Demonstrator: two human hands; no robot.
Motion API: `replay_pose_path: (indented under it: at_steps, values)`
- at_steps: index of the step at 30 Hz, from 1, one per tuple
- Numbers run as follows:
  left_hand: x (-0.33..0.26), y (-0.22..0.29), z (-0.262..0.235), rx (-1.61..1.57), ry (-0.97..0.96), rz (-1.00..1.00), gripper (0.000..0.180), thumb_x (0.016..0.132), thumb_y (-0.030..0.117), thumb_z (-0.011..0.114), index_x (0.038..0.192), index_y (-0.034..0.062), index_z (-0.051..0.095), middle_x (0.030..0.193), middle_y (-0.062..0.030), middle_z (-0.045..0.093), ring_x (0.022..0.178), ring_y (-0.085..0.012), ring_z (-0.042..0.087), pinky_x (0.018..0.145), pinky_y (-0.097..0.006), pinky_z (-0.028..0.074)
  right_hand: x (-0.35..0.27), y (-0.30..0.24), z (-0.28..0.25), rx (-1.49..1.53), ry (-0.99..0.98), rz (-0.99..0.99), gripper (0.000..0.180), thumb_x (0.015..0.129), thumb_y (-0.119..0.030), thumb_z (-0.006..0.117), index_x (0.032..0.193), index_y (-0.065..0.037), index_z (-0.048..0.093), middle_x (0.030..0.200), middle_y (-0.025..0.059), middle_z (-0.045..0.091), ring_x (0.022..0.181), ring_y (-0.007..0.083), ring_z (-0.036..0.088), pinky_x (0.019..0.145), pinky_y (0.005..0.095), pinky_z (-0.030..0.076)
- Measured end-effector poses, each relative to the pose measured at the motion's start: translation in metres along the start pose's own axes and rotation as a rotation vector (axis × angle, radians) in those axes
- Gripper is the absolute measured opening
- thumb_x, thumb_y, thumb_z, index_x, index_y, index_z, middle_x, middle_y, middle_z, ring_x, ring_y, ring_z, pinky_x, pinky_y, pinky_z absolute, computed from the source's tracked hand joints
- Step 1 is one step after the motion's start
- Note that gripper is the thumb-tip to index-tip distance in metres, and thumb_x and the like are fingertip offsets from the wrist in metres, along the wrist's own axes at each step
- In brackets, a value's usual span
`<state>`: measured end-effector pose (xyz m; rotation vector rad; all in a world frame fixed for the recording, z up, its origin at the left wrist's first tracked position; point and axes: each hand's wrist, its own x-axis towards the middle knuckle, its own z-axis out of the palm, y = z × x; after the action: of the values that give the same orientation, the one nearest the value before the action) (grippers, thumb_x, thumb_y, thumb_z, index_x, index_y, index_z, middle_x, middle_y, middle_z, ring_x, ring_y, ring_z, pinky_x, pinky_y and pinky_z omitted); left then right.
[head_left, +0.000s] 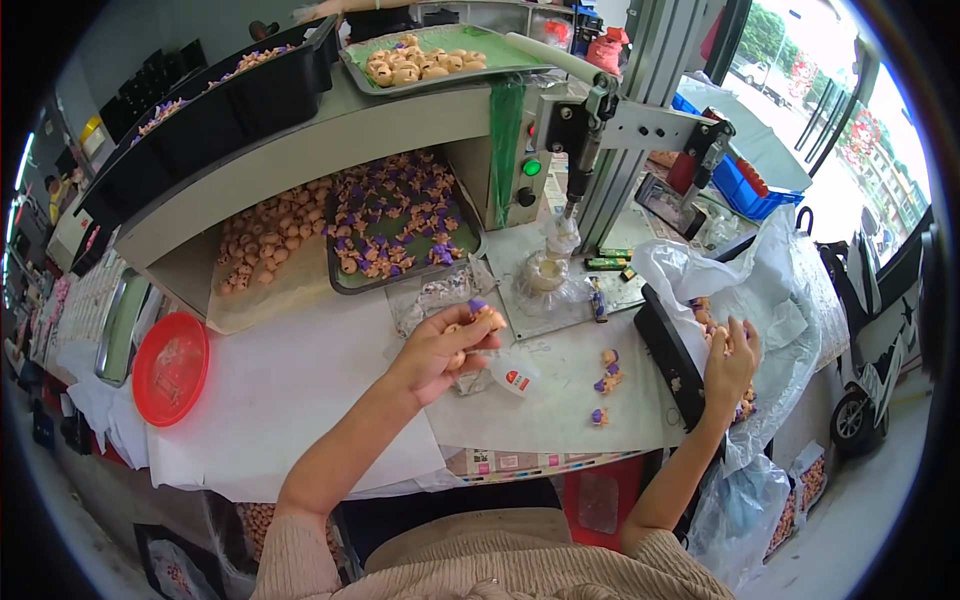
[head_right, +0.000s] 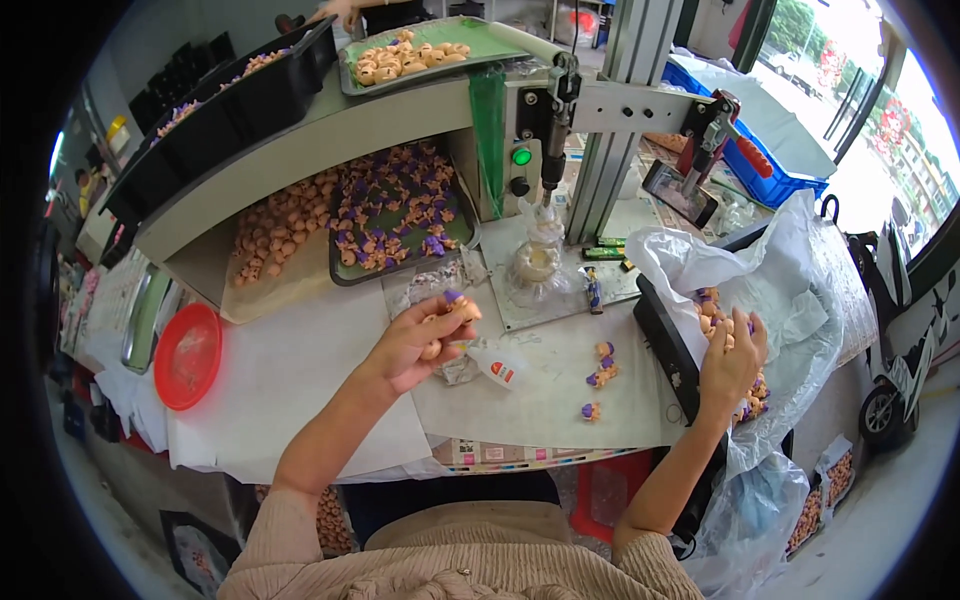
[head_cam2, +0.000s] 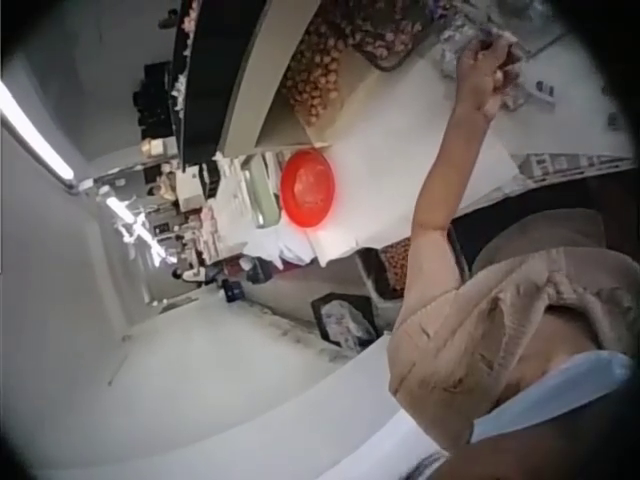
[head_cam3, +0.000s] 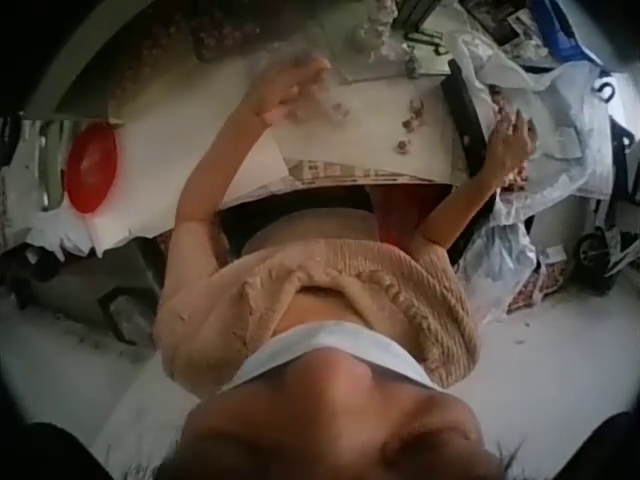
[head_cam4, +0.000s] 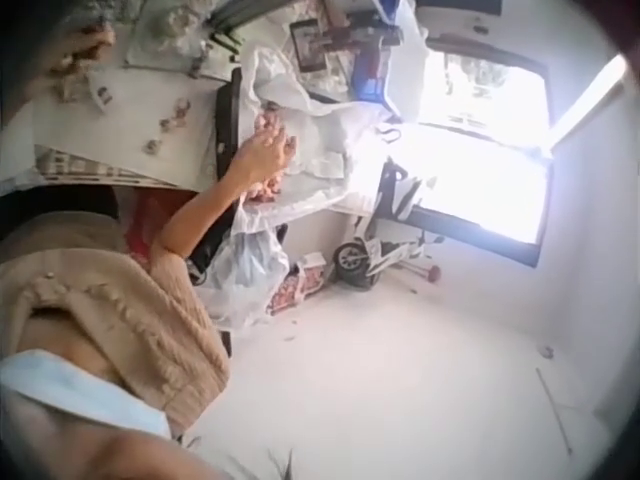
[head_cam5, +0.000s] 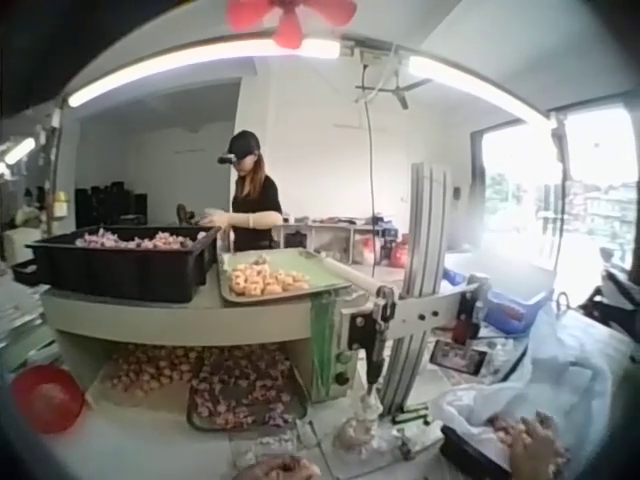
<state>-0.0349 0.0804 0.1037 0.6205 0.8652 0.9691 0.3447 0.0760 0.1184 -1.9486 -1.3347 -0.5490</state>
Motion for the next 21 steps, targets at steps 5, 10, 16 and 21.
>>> replay_pose_path:
  at_steps: [5,10,16,21]
  values:
    - [0.077,-0.007,0.025,0.154,-0.009,0.091,0.027,0.085,0.024,0.070,0.104,0.0074,0.063,0.089,0.0042,0.060,0.075,-0.0032,0.057,0.056,-0.017,0.047,-0.011,0.026,-0.006,-0.009,-0.188,0.045,0.027,0.088,-0.016,0.056,0.109,-0.003,0.066,0.123,0.0227,0.056,0.117,0.0352,0.050,0.100,0.0417,0.037]
    - [0.136,-0.024,0.038,0.313,0.032,0.250,0.030,0.082,0.025,0.074,0.100,0.0055,0.062,0.084,0.0038,0.056,0.066,-0.0029,0.049,0.055,-0.019,0.043,-0.013,-0.015,-0.028,0.206,-0.045,-0.024,0.022,0.087,-0.009,0.056,0.106,-0.001,0.066,0.120,0.0164,0.059,0.115,0.0317,0.052,0.101,0.0380,0.037]
    - [0.156,-0.038,0.049,0.654,0.163,0.815,0.027,0.078,0.017,0.075,0.088,-0.0018,0.059,0.080,-0.0023,0.048,0.072,-0.0118,0.050,0.062,-0.028,0.042,-0.013,-0.060,-0.036,0.516,-0.169,-0.287,0.019,0.082,0.000,0.061,0.099,0.000,0.066,0.107,0.0147,0.064,0.107,0.0307,0.057,0.093,0.0383,0.042]
    - [0.152,-0.034,0.051,1.048,0.237,0.850,0.027,0.070,0.007,0.074,0.093,0.0012,0.061,0.087,-0.0096,0.053,0.078,-0.0246,0.057,0.071,-0.033,0.046,0.000,-0.111,-0.017,0.755,-0.293,-0.396,0.018,0.082,0.000,0.061,0.100,0.001,0.067,0.105,0.0135,0.066,0.103,0.0286,0.060,0.090,0.0343,0.045]
